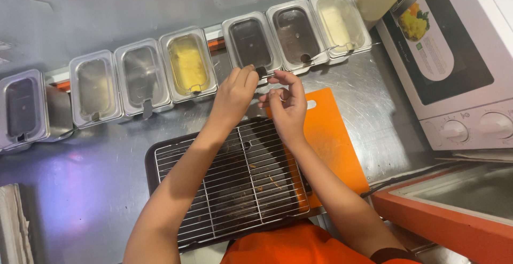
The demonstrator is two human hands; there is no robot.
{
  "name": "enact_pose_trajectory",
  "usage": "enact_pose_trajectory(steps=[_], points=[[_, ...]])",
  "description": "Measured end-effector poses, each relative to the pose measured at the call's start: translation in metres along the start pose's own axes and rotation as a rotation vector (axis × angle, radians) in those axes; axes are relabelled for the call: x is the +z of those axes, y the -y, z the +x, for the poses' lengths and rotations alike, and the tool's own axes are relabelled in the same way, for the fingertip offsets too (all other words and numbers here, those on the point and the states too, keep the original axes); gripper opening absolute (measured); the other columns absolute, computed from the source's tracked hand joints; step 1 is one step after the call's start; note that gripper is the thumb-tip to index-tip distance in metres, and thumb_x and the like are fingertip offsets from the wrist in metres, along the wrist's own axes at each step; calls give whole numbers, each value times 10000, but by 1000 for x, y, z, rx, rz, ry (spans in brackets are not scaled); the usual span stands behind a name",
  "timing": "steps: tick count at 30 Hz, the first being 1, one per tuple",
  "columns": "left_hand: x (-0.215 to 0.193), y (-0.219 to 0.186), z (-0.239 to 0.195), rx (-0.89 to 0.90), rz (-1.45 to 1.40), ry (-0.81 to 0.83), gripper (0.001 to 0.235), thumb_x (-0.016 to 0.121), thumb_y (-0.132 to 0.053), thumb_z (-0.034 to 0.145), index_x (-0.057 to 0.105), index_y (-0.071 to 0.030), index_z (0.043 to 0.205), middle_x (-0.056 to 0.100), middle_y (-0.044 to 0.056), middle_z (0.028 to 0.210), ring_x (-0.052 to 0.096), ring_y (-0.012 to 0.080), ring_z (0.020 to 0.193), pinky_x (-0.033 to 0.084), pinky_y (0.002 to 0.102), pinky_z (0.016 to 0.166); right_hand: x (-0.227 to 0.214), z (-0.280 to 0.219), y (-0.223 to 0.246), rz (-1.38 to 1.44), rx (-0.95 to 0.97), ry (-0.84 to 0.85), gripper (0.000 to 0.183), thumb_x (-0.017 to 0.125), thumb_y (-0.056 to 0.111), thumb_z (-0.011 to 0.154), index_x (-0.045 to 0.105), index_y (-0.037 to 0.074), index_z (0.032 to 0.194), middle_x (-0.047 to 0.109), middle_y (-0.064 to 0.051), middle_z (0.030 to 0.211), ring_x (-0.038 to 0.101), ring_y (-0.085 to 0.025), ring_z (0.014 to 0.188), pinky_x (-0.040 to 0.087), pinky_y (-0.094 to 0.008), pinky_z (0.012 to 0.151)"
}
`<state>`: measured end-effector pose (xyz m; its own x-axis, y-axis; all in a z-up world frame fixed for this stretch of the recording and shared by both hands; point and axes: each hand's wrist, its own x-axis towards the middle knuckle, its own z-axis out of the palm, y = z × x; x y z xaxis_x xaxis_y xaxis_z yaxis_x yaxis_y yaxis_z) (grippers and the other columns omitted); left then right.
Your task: The person prepares a container of chocolate sauce by emptying a plastic bag of sauce into a metal bin, stirring it with a spoon, and wiping the edges with a cloth.
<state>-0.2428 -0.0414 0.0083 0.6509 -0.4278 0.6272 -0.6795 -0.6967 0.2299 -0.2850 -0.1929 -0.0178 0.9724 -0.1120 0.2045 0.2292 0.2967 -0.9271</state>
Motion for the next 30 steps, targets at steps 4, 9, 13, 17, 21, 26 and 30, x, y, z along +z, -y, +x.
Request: enact_pose_trajectory(steps=[4, 9, 13, 17, 21, 26, 30], points=[[-5, 8, 15, 11, 54, -121, 206, 651, 11, 882, 580, -6, 1075, 631, 116, 1072, 609, 283, 947, 542, 397, 799, -3, 6, -6, 14, -11, -38, 313, 475, -37, 1053, 491, -15, 1365, 573, -135, 1241, 665, -133, 897, 639, -316, 779], [-4, 40, 63, -34, 227, -206, 216, 655, 6, 889, 601, -23, 1096, 566, 110, 934, 598, 304, 921, 517, 414, 744, -9, 17, -11, 32, -19, -46, 269, 463, -16, 1067, 495, -10, 1335, 593, -120, 1161, 673, -139, 893, 641, -318, 772], [-16, 67, 103, 52, 270, -304, 241, 655, 10, 875, 602, 4, 1111, 590, 123, 983, 609, 319, 934, 517, 408, 734, -12, 27, -8, 6, -35, -77, 238, 465, -7, 1050, 524, -12, 1280, 623, -106, 1112, 673, -126, 842, 647, -304, 721], [-38, 55, 117, 37, 243, -394, 162, 675, 25, 889, 626, -20, 1037, 607, 136, 956, 609, 343, 888, 505, 423, 704, -18, 44, 8, -115, -104, -103, 230, 492, 79, 1099, 605, -32, 1266, 675, -121, 1061, 618, -116, 763, 566, -278, 651], [-54, 3, 111, -287, -198, -637, 68, 682, -47, 1014, 624, -20, 1037, 662, 113, 943, 685, 261, 802, 550, 378, 702, -9, 78, 37, 69, 6, -44, 367, 397, 236, 1118, 582, -4, 1325, 723, -120, 1108, 687, -115, 865, 618, -283, 730], [-38, -54, 102, -593, -996, -702, 146, 626, -102, 1033, 619, -11, 1148, 715, 97, 987, 741, 116, 684, 554, 257, 615, 8, 110, 69, 330, 15, -8, 370, 423, 225, 1102, 460, 6, 1398, 702, -160, 1079, 723, -182, 895, 631, -317, 748], [-18, -53, 83, -613, -989, -449, 180, 620, -140, 1052, 679, -11, 1164, 768, 64, 976, 750, 105, 765, 606, 249, 692, -1, 129, 69, 334, -147, -99, 371, 474, 75, 1064, 391, 84, 1425, 678, -130, 1058, 695, -177, 835, 628, -327, 696]])
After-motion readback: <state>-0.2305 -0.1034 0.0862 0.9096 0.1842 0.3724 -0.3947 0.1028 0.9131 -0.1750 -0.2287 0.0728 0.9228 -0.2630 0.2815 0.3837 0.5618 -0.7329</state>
